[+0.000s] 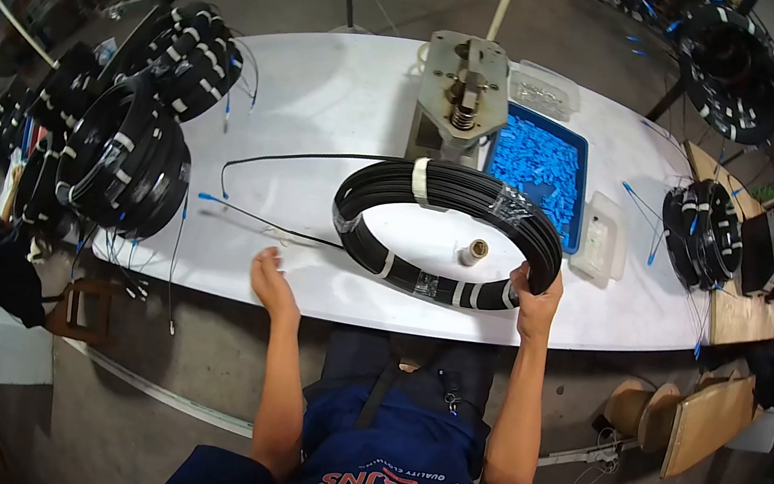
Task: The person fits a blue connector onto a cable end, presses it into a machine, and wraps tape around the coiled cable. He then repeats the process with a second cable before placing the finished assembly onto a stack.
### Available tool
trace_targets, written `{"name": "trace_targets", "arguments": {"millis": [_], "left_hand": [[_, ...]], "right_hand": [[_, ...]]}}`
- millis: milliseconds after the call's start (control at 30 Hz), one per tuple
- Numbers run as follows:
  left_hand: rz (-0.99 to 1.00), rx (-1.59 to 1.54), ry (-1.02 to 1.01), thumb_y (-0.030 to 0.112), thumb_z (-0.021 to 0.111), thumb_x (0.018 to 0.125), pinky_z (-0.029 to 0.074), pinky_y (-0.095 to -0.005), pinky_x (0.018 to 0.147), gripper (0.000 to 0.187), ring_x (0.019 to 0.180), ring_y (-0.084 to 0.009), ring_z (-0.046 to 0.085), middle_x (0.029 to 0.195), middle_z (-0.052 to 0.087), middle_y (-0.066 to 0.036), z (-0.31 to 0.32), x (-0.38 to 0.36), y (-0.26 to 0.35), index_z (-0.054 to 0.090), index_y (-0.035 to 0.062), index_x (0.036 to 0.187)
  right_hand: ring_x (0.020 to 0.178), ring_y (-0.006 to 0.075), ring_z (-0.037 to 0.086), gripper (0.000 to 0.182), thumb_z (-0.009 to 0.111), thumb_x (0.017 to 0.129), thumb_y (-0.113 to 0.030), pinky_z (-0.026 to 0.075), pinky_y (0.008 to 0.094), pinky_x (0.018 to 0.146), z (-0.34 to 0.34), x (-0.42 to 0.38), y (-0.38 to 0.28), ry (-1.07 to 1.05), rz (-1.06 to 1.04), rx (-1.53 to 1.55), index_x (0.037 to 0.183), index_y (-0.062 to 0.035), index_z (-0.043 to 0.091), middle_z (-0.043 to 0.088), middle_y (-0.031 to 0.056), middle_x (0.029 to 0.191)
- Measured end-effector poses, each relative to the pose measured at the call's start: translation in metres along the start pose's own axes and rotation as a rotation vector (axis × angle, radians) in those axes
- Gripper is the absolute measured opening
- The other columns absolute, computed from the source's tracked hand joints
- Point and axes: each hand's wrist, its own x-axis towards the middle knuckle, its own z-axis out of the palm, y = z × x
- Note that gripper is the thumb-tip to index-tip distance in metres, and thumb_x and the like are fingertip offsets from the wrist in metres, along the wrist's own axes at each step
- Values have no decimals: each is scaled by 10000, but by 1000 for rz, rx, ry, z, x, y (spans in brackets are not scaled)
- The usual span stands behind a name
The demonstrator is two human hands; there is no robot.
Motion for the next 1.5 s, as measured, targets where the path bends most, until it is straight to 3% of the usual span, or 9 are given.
{"name": "trace_targets", "arguments": {"millis": [233,533,767,933,1067,1167,1200,1300,1500], "left_hand": [[73,-157,-780,130,701,875,455,-332,927,558,1168,-191,516,1298,518,-103,74,-55,19,429,-7,1342],[72,-147,-438,137,683,908,445,-317,949,438,1033,-185,600,1160,639,-104,86,-75,33,528,-33,1280],[396,-175,-778,3,665,871,446,-320,935,364,1010,-184,563,1099,595,-83,70,-112,110,544,-43,1210],[736,-271,-1194,42,700,827,363,-346,1061,640,1276,-242,456,1395,456,-150,100,-169,154,412,-15,1396],[1103,-557,-1056,234,725,839,331,-591,1075,798,1359,-406,315,1505,220,-239,139,-187,142,265,64,1467],[400,-476,-1407,533,810,700,348,-538,1089,1147,1364,-328,325,1502,195,-225,152,-228,142,137,74,1508],[110,-433,-1431,636,816,618,488,-458,957,1246,1167,-290,542,1367,412,-226,151,-246,146,171,36,1499],[-431,-207,-1894,535,819,691,557,-360,708,1069,801,-239,654,1031,598,-160,164,-246,141,289,-14,1440],[-364,-237,-1644,269,690,857,449,-273,480,614,539,-130,501,748,496,-36,208,-282,121,401,-6,1324]], "right_hand": [[757,83,558,377,681,751,70,465,233,721,-6,-13,6,-9,5,76,1108,-15,595,595,1,843],[831,115,637,442,727,768,48,516,256,730,-1,-74,-3,191,2,63,1170,-1,553,656,56,958],[777,162,620,354,673,711,101,510,290,721,-22,-155,-23,440,13,718,1022,-48,592,615,48,863],[698,161,504,339,610,779,42,450,383,753,-57,-213,-54,612,-122,884,1045,-158,542,559,-13,839],[703,146,502,303,610,803,10,463,385,777,-73,-241,-58,754,-184,955,1033,-169,525,530,-31,818],[703,136,500,317,608,814,-7,465,381,795,-80,-249,-54,748,-232,1038,1062,-182,512,512,-26,810],[700,134,498,320,605,818,-11,462,375,795,-81,-252,-51,759,-232,1062,1067,-185,506,504,-24,807],[689,125,491,310,603,821,-18,450,355,778,-89,-254,-51,775,-206,1112,1061,-183,499,491,-21,795],[696,131,543,342,635,825,12,465,357,729,-118,-244,-44,959,-104,1064,1099,-174,548,559,-14,844]]}}
